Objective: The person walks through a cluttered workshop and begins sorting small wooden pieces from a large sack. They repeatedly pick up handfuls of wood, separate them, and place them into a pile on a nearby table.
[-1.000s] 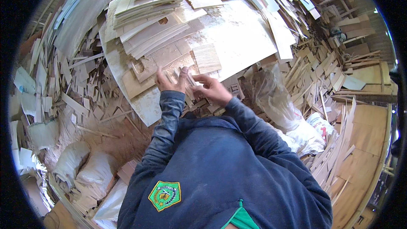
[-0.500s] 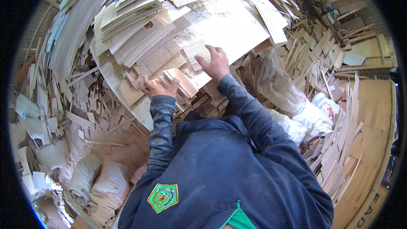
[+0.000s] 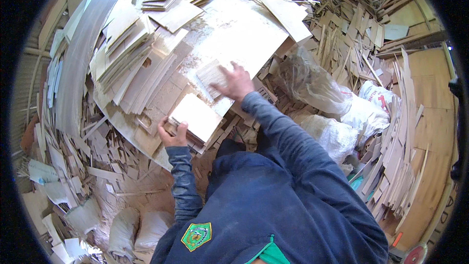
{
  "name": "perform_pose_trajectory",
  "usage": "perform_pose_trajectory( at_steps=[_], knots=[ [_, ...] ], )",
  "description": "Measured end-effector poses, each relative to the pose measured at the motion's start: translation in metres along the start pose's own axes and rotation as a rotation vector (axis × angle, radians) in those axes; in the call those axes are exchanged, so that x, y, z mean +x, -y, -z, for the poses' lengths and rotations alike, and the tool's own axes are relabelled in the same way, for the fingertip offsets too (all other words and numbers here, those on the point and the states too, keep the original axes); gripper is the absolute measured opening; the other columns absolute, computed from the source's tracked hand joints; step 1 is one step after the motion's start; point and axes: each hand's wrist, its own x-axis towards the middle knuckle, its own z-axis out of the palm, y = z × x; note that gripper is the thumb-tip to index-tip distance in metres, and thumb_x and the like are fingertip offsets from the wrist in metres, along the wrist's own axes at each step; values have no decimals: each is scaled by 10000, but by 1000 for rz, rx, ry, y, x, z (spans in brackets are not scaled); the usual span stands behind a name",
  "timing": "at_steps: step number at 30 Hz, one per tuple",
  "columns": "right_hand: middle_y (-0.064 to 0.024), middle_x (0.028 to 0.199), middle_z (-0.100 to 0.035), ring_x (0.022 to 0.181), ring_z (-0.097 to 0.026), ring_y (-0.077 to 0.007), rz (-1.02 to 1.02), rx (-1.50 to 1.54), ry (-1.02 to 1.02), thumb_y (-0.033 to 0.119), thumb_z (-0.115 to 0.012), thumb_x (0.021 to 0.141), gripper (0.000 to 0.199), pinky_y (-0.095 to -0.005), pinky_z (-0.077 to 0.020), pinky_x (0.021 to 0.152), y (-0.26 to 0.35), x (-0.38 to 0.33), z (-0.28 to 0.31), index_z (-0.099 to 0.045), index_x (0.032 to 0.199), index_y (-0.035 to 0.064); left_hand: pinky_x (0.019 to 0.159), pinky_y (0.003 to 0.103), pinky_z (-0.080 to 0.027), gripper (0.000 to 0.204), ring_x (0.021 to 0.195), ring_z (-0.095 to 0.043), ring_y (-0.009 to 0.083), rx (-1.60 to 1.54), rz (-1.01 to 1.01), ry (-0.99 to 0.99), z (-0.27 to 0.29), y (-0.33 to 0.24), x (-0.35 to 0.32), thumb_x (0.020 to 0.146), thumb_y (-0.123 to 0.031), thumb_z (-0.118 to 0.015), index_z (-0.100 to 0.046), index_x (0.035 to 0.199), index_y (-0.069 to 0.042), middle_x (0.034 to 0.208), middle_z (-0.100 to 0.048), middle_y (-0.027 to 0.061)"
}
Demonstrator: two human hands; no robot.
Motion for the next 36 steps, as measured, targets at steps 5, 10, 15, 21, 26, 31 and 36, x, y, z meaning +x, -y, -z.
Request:
perform_pose_trajectory(
  at_steps=[5, 10, 15, 21, 26, 31, 36],
  knots=[
    [-263, 1489, -293, 1358, -336, -409, -9, -110, 81, 563, -666, 767, 785, -547, -285, 1107, 14, 14, -11, -422, 1435, 231, 898, 330, -432, 601, 996, -496, 206, -131, -19, -9, 9, -2, 24, 728, -186, -697, -431, 1230, 8, 1121, -500, 119],
    [-254, 1521, -253, 1412, -264, -392, -102, 107, -8, 441, -685, 774, 747, -555, -199, 1153, -88, 52, 21, -434, 1437, 206, 870, 343, -453, 547, 973, -512, 206, -295, -54, 51, -46, 28, 88, 747, -187, -671, -458, 1206, 22, 1118, -518, 114],
    [-269, 1469, -335, 1377, -319, -389, -119, 67, -361, 481, -679, 773, 731, -489, -224, 1150, -150, 28, 46, -470, 1407, 184, 821, 404, -478, 447, 922, -548, 256, -326, -31, 213, -159, 51, 174, 770, -255, -650, -542, 1120, 1, 1068, -566, 131],
    [-232, 1303, -518, 1243, -466, -403, -458, 247, -975, 260, -697, 767, 493, -479, -361, 1071, -251, -183, 50, -598, 1221, 93, 683, 609, -511, 661, 779, -622, 428, 223, 684, 505, -178, 34, 229, 830, -532, -401, -586, 1029, 70, 1000, -623, 284],
    [-209, 1099, -587, 1042, -539, -383, -1212, 158, -1274, 92, -611, 774, 299, -460, -425, 925, -376, -381, 4, -575, 1063, 23, 754, 515, -518, 529, 851, -630, 362, 463, 53, -160, -170, 28, 218, 795, -423, -575, -649, 1093, 9, 997, -654, 222],
    [-221, 1192, -614, 1136, -570, -358, -1170, 750, -473, 283, -499, 898, 390, -410, -448, 966, -458, -434, -58, -603, 1187, 42, 833, 486, -496, 392, 933, -606, 333, 680, -458, -270, -210, -61, 114, 808, -276, -664, -657, 1114, -32, 1070, -636, 202],
    [-293, 1218, -576, 1126, -568, -417, -1006, 1049, -581, 134, -524, 795, 396, -439, -464, 973, -517, -435, -107, -636, 1158, 19, 953, 464, -462, 388, 1058, -577, 326, 827, -910, 630, -340, -76, -137, 792, -215, -729, -655, 1131, -41, 1169, -606, 187]
  ],
)
